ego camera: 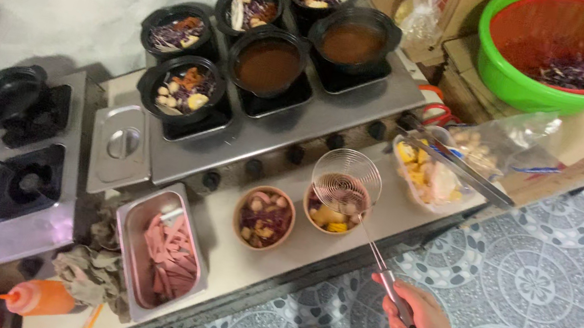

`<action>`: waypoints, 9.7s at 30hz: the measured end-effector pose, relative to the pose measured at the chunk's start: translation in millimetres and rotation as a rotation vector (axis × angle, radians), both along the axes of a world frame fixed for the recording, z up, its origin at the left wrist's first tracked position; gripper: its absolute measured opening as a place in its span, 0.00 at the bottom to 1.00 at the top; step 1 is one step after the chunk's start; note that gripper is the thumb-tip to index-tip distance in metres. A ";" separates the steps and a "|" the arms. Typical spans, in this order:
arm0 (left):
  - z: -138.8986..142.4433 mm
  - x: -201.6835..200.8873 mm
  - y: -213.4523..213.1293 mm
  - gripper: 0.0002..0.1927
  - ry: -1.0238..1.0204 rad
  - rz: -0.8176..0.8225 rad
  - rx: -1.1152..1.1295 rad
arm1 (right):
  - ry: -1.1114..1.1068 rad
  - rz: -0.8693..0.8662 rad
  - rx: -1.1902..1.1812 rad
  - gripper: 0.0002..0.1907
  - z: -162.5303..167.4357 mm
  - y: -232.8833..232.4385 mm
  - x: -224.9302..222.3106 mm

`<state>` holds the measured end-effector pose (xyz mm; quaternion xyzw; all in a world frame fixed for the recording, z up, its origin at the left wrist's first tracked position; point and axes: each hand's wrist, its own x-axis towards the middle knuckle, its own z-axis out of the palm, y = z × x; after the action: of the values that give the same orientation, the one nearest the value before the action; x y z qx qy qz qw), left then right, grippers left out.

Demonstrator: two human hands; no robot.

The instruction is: The person holds a paper bowl and uses tongs, a ladle, and a wire skimmer to transfer cooked ingredients and broth from steaming hot pots into the bowl. They fill several bowls one at a time, then add chopped greens from a container and stack the filled bowls on the counter.

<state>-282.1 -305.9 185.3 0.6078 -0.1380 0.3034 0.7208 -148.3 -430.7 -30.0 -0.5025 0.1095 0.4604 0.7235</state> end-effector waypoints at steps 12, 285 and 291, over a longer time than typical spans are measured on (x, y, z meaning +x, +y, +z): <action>-3.2 75.4 -101.2 0.06 0.027 -0.078 0.035 | -0.161 0.038 -0.056 0.23 32.1 -115.0 50.3; -221.2 472.1 -1555.8 0.51 1.111 -0.469 -0.064 | -0.665 -0.837 -0.461 0.11 26.8 -1676.6 289.0; -218.7 484.4 -1545.5 0.51 1.072 -0.394 -0.094 | -0.646 -0.813 -0.681 0.11 -4.9 -1684.2 272.1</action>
<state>202.3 -1851.3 -33.4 0.6066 0.1497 -0.1816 0.7594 123.8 -2114.9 -34.8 -0.7373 0.2083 -0.0881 0.6366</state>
